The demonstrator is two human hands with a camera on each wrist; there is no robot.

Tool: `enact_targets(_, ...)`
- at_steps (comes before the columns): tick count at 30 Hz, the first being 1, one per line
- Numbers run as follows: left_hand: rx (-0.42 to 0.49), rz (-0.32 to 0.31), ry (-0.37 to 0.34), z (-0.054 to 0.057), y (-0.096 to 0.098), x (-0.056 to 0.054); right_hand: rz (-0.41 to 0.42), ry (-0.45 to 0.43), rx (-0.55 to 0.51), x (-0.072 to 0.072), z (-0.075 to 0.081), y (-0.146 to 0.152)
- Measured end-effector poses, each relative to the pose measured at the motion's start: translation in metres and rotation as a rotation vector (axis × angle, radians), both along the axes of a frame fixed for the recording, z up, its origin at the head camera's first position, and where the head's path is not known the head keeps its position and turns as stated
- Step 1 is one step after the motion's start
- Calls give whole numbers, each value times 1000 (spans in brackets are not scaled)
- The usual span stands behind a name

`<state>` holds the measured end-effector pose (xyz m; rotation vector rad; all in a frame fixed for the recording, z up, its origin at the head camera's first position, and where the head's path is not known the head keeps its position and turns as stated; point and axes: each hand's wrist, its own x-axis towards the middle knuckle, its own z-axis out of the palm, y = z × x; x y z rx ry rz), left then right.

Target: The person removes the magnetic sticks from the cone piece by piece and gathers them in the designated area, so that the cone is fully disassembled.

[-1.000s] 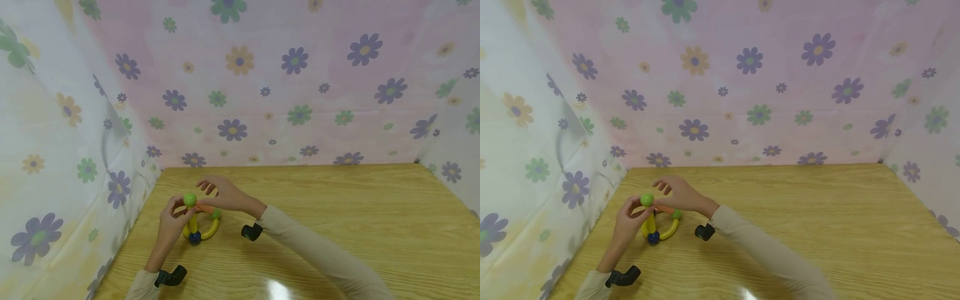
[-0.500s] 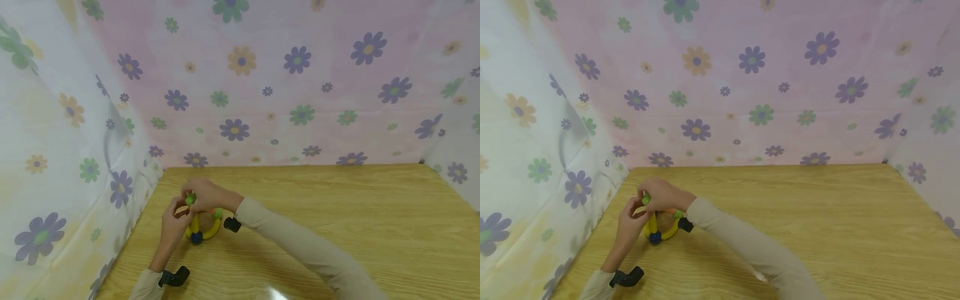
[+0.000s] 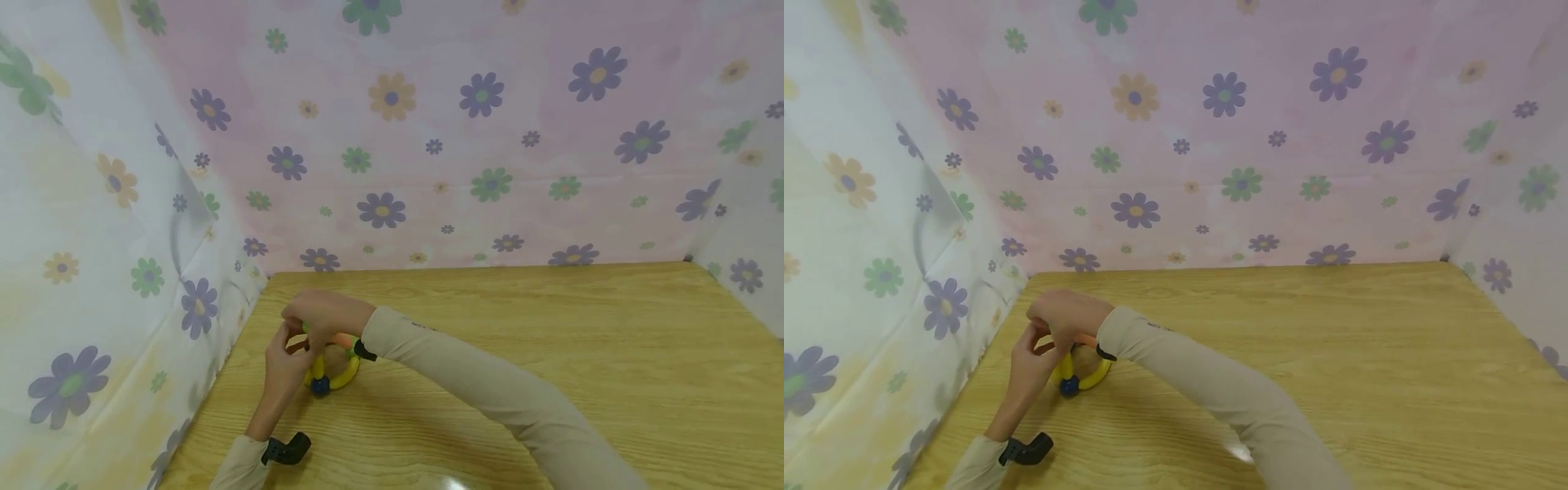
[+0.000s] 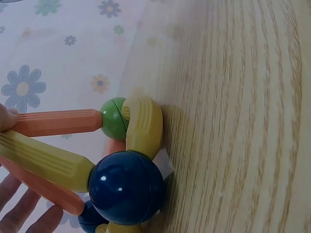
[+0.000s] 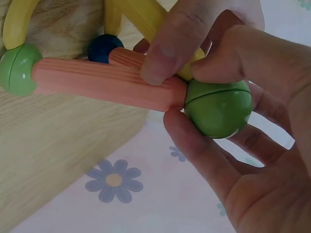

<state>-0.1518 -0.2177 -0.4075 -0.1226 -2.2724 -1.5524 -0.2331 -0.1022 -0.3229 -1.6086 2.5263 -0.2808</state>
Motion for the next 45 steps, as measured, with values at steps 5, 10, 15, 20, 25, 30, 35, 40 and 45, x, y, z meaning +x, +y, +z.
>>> enact_targets(5,13,6,1,-2,2,1,30,10,-19,-2,-5,1)
enact_targets(10,-3,0,11,-2,6,0,15,-12,-52,-2,-7,6)
enact_targets(15,-16,15,33,0,7,2,-5,-23,-83,-1,-8,10)
enact_targets(20,-61,46,30,2,8,4,-37,-12,-117,2,-10,15)
enact_targets(25,-123,75,85,3,11,4,-56,17,-174,6,-13,21)
enact_targets(30,-67,42,67,-9,5,-6,-99,28,-224,6,-17,24)
enact_targets(35,-21,43,38,-16,1,-13,-182,-52,-299,4,-20,26)
enact_targets(40,5,17,40,-15,1,-14,-241,-188,-424,1,-26,30)
enact_targets(45,5,10,4,-13,2,-13,-243,-273,-520,-1,-31,33)
